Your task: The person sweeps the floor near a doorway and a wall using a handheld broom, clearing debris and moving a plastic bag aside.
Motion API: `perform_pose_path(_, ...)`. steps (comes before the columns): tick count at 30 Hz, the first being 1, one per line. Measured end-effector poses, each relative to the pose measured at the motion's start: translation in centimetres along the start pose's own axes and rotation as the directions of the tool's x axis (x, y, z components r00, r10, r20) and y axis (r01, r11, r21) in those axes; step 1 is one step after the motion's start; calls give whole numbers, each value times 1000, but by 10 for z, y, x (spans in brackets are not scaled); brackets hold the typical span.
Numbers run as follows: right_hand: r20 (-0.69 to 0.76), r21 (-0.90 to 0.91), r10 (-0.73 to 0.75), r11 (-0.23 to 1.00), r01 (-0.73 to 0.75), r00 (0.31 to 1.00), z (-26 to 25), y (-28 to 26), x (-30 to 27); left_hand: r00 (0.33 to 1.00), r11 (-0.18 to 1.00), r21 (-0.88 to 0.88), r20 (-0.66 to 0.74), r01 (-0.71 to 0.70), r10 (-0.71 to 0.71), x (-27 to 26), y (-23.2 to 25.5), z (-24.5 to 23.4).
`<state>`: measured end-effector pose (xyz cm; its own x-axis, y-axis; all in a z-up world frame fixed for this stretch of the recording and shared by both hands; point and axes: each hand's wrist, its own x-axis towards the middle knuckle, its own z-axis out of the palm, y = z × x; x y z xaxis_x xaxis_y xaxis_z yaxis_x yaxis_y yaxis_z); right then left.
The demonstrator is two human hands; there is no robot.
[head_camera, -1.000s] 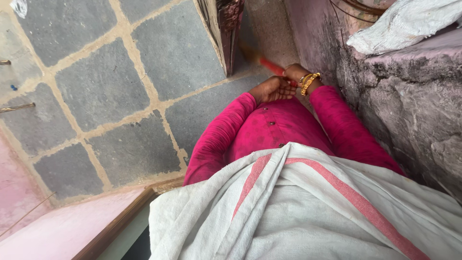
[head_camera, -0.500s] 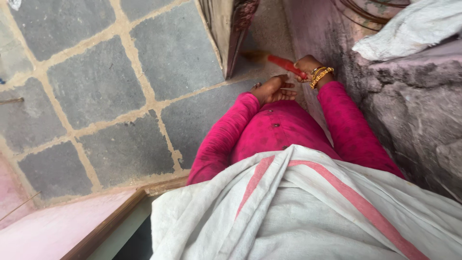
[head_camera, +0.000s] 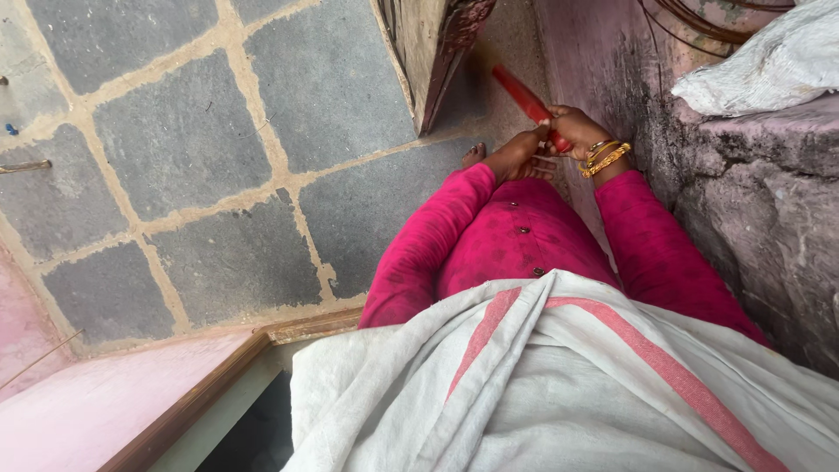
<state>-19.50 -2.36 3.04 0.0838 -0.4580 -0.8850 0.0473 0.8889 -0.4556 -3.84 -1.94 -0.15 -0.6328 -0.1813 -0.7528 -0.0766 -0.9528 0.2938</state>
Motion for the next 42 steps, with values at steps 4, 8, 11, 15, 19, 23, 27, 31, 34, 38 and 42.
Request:
perform_pose_path(4,12,125,100,987,-101,995,-22,1,15,994,997,47,-91,65,-61,19,13,26)
perform_pose_path(8,-187,128,102,989,-79,977,-26,-3,20,995,994,-112,-93,9,-19,46,28,49)
perform_pose_path(11,-256,76,39,997,-20,966,-15,-4,23,981,992,-115,-192,-59,36,55,28,46)
perform_pose_path(15,-286,146,-234,948,284,929,11,1,29,968,974,-129,-196,-184,157,37,27,18)
perform_pose_path(19,-163,353,-10,933,68,987,27,7,6,909,993,0,-402,-118,108,2,19,18)
perform_pose_path(23,94,573,-18,819,-39,995,28,31,22,935,998,-65,-354,14,-36,-7,8,-9)
perform_pose_path(27,238,787,16,583,-202,971,67,50,28,987,980,-195,-159,-32,0,-9,5,-46)
perform_pose_path(31,167,831,103,520,-196,981,124,39,-21,968,922,-365,156,-128,196,-63,6,-65)
perform_pose_path(34,347,798,5,524,-298,938,135,11,-65,998,913,-406,-15,44,-55,-84,27,-63)
perform_pose_path(38,302,878,-109,420,-231,947,136,0,-66,1000,982,-189,-17,18,-22,-60,39,-71)
perform_pose_path(42,223,950,-111,249,-190,968,113,16,-7,997,973,-221,-15,66,-71,-37,50,-68)
